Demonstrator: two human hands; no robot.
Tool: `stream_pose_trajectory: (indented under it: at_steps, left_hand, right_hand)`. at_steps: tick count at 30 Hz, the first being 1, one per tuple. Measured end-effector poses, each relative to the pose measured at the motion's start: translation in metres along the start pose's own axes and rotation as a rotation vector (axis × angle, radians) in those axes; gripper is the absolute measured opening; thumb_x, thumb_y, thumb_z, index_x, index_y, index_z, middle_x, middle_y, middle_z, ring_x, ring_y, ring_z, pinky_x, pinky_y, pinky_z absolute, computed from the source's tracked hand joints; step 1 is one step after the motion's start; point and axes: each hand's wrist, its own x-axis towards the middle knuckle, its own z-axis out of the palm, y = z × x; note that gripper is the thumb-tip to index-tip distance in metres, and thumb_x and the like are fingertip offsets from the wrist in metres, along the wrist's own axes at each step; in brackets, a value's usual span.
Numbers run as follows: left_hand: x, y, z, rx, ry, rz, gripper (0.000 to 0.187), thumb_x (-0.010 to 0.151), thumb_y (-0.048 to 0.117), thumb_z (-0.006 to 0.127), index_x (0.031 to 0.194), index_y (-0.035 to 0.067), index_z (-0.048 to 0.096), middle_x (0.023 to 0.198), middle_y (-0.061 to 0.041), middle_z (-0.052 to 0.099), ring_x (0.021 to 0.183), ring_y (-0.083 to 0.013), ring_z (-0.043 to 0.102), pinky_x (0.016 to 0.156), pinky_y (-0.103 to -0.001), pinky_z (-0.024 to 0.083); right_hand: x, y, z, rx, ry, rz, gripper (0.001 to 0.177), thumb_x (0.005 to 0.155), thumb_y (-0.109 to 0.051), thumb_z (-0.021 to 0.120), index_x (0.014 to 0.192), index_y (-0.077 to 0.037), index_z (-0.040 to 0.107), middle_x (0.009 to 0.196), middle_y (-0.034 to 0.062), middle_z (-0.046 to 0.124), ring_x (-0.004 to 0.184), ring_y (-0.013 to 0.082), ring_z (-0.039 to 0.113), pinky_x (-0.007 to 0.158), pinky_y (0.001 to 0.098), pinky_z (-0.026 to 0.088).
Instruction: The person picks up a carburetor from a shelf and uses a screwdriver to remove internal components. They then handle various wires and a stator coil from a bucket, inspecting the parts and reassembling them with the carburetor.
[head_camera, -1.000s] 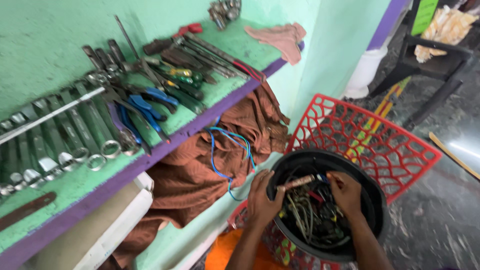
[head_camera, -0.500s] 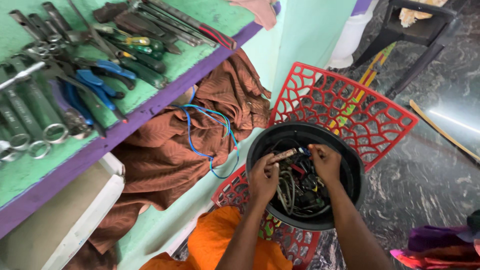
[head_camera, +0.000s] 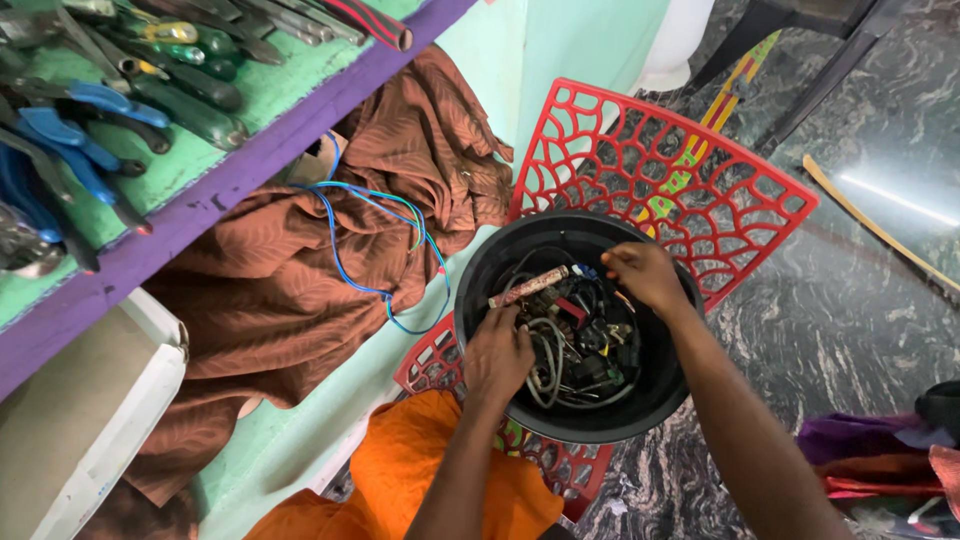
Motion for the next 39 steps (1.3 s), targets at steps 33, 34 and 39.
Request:
stream_pose_trajectory:
  at_steps: [33, 34, 39]
  left_hand:
    - [0.010, -0.006, 0.001, -0.578, 0.282, -0.041, 0.031, 0.092, -0.014, 0.047, 0.111, -0.004, 0.070, 0.123, -0.013, 0.068, 0.101, -0.0200, 0.073, 0.079, -0.027, 0.066]
    - [0.010, -0.005, 0.000, -0.576, 0.287, -0.039, 0.031, 0.092, -0.014, 0.047, 0.111, -0.004, 0.070, 0.123, -0.013, 0.068, 0.101, -0.0200, 0.073, 0.079, -0.027, 0.066]
    - [0.010, -0.006, 0.000, -0.513, 0.263, -0.057, 0.026, 0.094, -0.012, 0.050, 0.108, -0.003, 0.070, 0.123, -0.013, 0.068, 0.099, -0.0196, 0.073, 0.079, -0.027, 0.065]
  right_hand:
    - [-0.021, -0.024, 0.092, -0.314, -0.839, -0.367, 0.102, 0.071, -0.038, 0.089, 0.154, -0.015, 0.036, 0.155, 0.0203, 0.039, 0.145, 0.0374, 0.039, 0.117, 0.0452, 0.035]
    - [-0.018, -0.024, 0.092, -0.333, -0.824, -0.315, 0.099, 0.069, -0.036, 0.088, 0.153, -0.016, 0.039, 0.152, 0.0190, 0.043, 0.143, 0.0357, 0.043, 0.116, 0.0435, 0.038]
    - [-0.012, -0.022, 0.086, -0.154, -0.778, -0.421, 0.087, 0.069, -0.033, 0.088, 0.143, -0.015, 0.046, 0.146, 0.0172, 0.055, 0.139, 0.0333, 0.052, 0.116, 0.0416, 0.041]
